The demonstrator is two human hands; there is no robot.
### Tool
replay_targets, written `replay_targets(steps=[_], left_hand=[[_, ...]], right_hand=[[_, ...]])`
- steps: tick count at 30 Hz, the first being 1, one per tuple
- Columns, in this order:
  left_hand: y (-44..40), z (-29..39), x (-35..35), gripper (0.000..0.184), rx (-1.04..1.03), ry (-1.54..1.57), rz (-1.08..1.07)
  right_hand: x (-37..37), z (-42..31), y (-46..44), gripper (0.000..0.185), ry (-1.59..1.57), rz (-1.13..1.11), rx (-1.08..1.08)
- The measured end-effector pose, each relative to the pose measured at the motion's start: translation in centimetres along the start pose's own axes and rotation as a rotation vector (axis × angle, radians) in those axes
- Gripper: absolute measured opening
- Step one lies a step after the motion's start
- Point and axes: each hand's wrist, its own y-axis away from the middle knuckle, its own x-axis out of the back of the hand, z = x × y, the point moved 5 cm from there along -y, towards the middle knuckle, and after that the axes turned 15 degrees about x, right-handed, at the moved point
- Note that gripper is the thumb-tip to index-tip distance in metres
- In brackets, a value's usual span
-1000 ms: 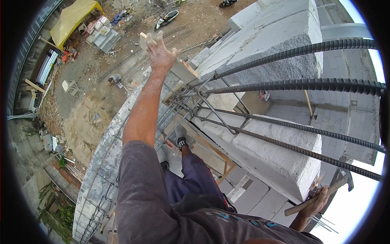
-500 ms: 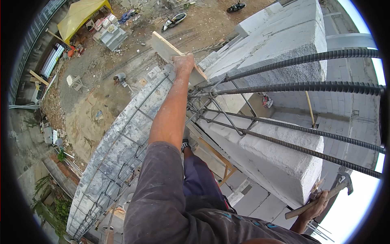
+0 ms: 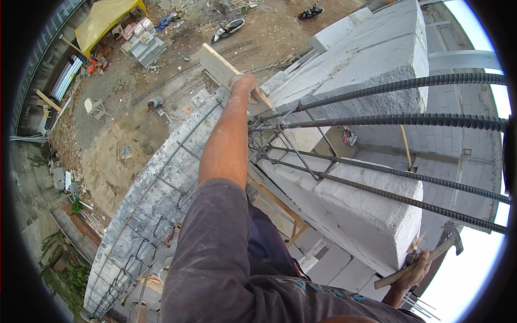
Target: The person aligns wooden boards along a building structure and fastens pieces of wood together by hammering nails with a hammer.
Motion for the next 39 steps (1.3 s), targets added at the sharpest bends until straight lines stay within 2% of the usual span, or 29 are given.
replay_targets(steps=[5, 8, 9, 17, 20, 23, 26, 35, 39], left_hand=[[2.4, -1.1, 0.6, 0.042, 0.031, 0.020, -0.028], [-1.3, -1.4, 0.5, 0.041, 0.006, -0.039, -0.039], [-1.0, -1.6, 0.3, 0.042, 0.018, -0.050, -0.049], [2.7, -1.8, 0.8, 0.049, 0.059, 0.028, -0.109], [4.3, -1.9, 1.5, 0.060, -0.018, -0.003, -0.112], [3.8, -1.9, 2.3, 0.079, -0.021, -0.080, -0.105], [3.5, -1.5, 3.2, 0.093, -0.067, -0.020, -0.101], [4.7, 3.6, 9.3, 0.116, -0.214, 0.154, 0.016], [4.7, 3.8, 11.8, 0.129, -0.354, 0.274, 0.045]], right_hand=[[-0.7, -0.9, -0.1, 0.026, 0.085, 0.023, 0.051], [0.3, 0.1, 0.0, 0.026, 0.021, -0.034, 0.007], [0.1, 0.3, 0.0, 0.025, -0.055, -0.017, 0.002], [0.0, 0.1, 0.0, 0.024, -0.002, 0.003, 0.021], [-0.1, -0.1, -0.2, 0.025, 0.005, -0.030, 0.056], [-0.9, -1.0, -0.3, 0.026, 0.012, -0.014, 0.078], [-0.9, -0.9, -0.2, 0.027, 0.019, 0.019, 0.065], [0.3, 0.2, -0.3, 0.027, 0.006, 0.022, 0.030], [0.6, 0.3, -0.4, 0.027, 0.027, -0.020, 0.029]])
